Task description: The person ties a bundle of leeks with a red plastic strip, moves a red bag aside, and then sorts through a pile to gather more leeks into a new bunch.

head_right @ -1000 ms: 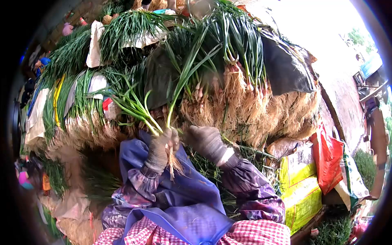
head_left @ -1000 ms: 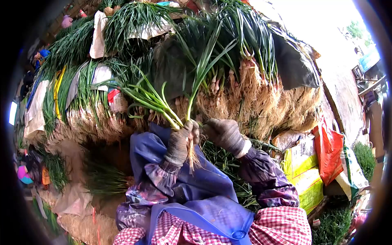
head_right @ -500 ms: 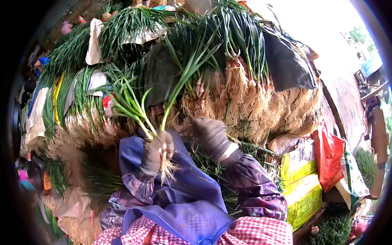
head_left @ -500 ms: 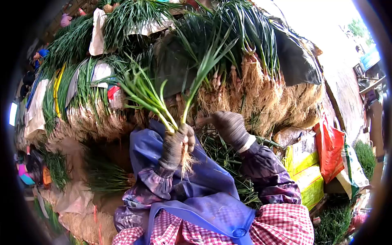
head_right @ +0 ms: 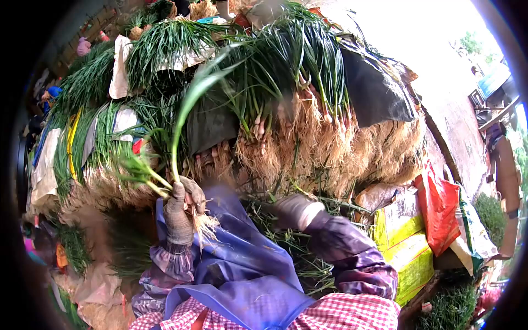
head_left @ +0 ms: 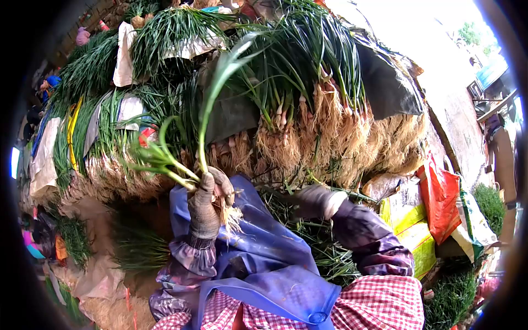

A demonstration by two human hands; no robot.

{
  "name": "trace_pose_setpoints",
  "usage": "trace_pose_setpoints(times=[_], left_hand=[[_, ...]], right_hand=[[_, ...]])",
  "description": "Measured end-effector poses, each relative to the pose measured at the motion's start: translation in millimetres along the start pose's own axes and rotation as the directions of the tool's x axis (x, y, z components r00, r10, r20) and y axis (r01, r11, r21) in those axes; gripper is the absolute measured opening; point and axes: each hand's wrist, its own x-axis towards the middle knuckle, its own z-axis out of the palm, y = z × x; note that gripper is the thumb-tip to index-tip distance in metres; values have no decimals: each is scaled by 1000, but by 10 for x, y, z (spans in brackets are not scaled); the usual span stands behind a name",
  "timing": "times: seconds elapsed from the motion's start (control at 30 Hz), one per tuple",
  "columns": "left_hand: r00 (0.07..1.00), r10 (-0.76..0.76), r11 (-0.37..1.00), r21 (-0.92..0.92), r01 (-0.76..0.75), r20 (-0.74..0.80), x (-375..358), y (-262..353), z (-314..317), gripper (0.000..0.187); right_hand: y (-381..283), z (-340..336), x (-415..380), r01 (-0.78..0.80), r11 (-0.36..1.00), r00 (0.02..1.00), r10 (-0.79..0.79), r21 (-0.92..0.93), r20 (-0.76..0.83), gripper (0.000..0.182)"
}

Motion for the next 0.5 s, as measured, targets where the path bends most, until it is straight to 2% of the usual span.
trace_pose_setpoints(times=[0.03, 0.07, 0.1, 0.13, 0.17, 0.2, 0.23, 0.27, 0.3, 0.33, 0.37, 0.43, 0.5], left_hand=[[1000, 11, 999, -46, -13, -27, -7, 20, 83, 30], [999, 9, 1000, -6, -8, 38, 21, 2, 72, 30], [994, 8, 999, 31, -11, 106, 78, -50, 59, 30], [987, -8, 998, -53, 16, 163, 155, -162, 83, 31], [966, -127, 979, -125, 158, 224, 190, -175, 154, 31], [949, -206, 947, -196, 255, 239, 204, -216, 195, 32], [925, -281, 900, -263, 346, 257, 221, -282, 189, 34], [909, -278, 886, -284, 367, 309, 245, -331, 180, 40], [904, -329, 885, -244, 396, 272, 214, -338, 144, 39], [901, -343, 886, -227, 404, 266, 194, -338, 117, 37], [900, -352, 887, -215, 409, 258, 194, -327, 118, 35], [916, -402, 916, -12, 401, -15, 168, -250, 180, 34], [852, -493, 854, -86, 512, 178, 319, -355, 63, 35]], right_hand=[[42, -298, -194, -65, 997, 993, 61, 32, 101, 61], [-39, -660, -123, -288, 950, 949, 300, -118, 99, 56], [52, -836, -74, -394, 910, 894, 348, -125, -283, 48], [144, -1012, -24, -484, 875, 646, 336, -27, -686, 41], [235, -1187, 26, -476, 875, 330, 268, 86, -905, 38], [453, -1323, 146, -534, 835, 201, 274, 129, -941, 33], [690, -1372, 281, -479, 871, 175, 216, 108, -960, 22], [724, -1408, 375, -549, 828, 214, 269, 112, -939, 19], [751, -1404, 438, -616, 780, 249, 329, 113, -911, 17], [764, -1323, 431, -543, 827, 276, 337, 143, -900, 25], [593, -1266, 367, -466, 867, 283, 336, 177, -899, 25], [212, -1059, 221, -73, 992, 140, 112, 102, -984, 29], [-144, -806, 166, 14, 996, 241, 78, 84, -967, 26]])
